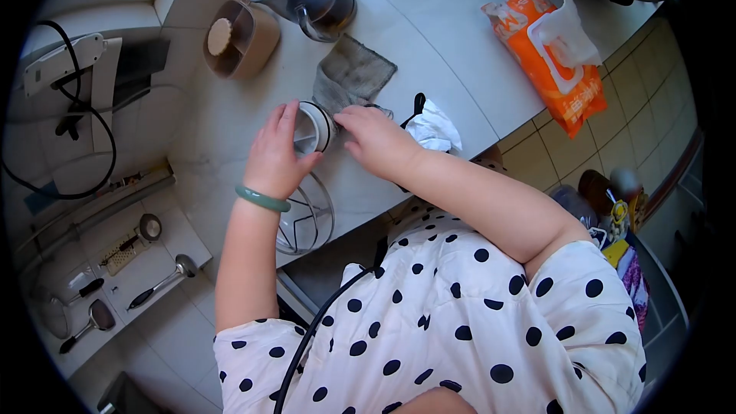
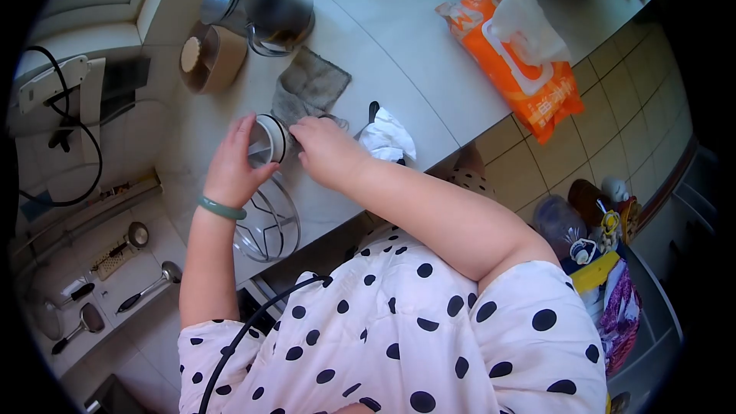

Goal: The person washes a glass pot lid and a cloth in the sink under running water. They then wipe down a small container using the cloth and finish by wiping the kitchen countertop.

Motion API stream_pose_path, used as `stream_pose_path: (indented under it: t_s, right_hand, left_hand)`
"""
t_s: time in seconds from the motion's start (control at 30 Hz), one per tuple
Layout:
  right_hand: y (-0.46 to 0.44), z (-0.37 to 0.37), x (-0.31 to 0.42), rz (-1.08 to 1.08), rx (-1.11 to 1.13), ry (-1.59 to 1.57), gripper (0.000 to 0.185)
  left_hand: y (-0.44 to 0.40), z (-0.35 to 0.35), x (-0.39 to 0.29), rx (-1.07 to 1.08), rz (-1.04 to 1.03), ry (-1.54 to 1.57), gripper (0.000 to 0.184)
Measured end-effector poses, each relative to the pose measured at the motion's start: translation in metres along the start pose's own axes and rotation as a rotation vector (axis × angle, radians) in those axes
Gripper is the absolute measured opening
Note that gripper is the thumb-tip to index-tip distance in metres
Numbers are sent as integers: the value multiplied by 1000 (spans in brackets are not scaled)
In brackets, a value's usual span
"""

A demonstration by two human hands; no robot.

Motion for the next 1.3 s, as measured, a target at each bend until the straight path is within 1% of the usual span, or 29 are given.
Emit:
stream_pose_path:
  t_s: [0.03, 0.1, 0.13, 0.2, 0.3, 0.4, 0.43, 0.53, 0.63, 0.73, 0.77, 0.87, 0.97, 1.1, 1.2, 1.3]
  right_hand:
    - [2, -2, 4, 14, 3, -11, 41]
    - [5, -5, 12, 42, 6, -33, 43]
    - [5, -5, 15, 72, -42, 4, 43]
    - [6, -5, 20, 131, -137, 78, 42]
    - [-14, -7, 18, 135, -151, 81, 47]
    - [-37, -6, 7, 17, 0, -177, 49]
    - [-31, -2, 9, 29, 8, -194, 49]
    - [-1, 3, 17, 73, 11, -233, 45]
    - [-1, 3, 24, 137, -122, 6, 42]
    - [-40, -8, 11, 67, -5, 32, 46]
    - [-45, -9, 8, 39, 55, 1, 43]
    - [-15, 7, 26, 54, 55, -38, 38]
    - [-1, 6, 27, 127, -24, -15, 38]
    - [-49, -12, 8, 97, 37, -86, 42]
    - [-29, 2, 22, 96, 58, -117, 39]
    - [1, 1, 27, 187, -88, -4, 38]
  left_hand:
    - [0, -2, 2, 37, 24, 43, 79]
    - [2, -4, 8, 7, 76, 42, 78]
    - [2, -4, 11, -9, 99, 41, 78]
    - [2, -5, 11, -28, 81, 39, 77]
    - [3, -5, 10, -47, 78, 35, 77]
    - [3, -5, 9, -41, 92, 45, 77]
    - [2, -4, 10, -40, 97, 50, 77]
    - [3, -5, 9, -107, 21, 43, 75]
    - [3, -6, 11, -141, 6, 56, 74]
    - [2, -7, 12, -99, 69, 70, 75]
    - [2, -7, 12, -104, 64, 59, 75]
    - [1, -8, 14, -117, 53, 45, 74]
    - [1, -8, 14, -122, 55, 69, 73]
    - [1, -10, 15, -103, 71, 68, 74]
    - [0, -7, 13, -108, 82, 58, 74]
    - [0, -7, 13, -126, 95, 62, 74]
Point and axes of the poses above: each hand's wrist, its own y-axis away from the middle knuckle, its own z-axis out of the back of the hand, x = y × z, the point moved 6 cm from there along -y, towards the middle knuckle, and after that the axes turned 11 degrees about y, right-handed, at the moved point
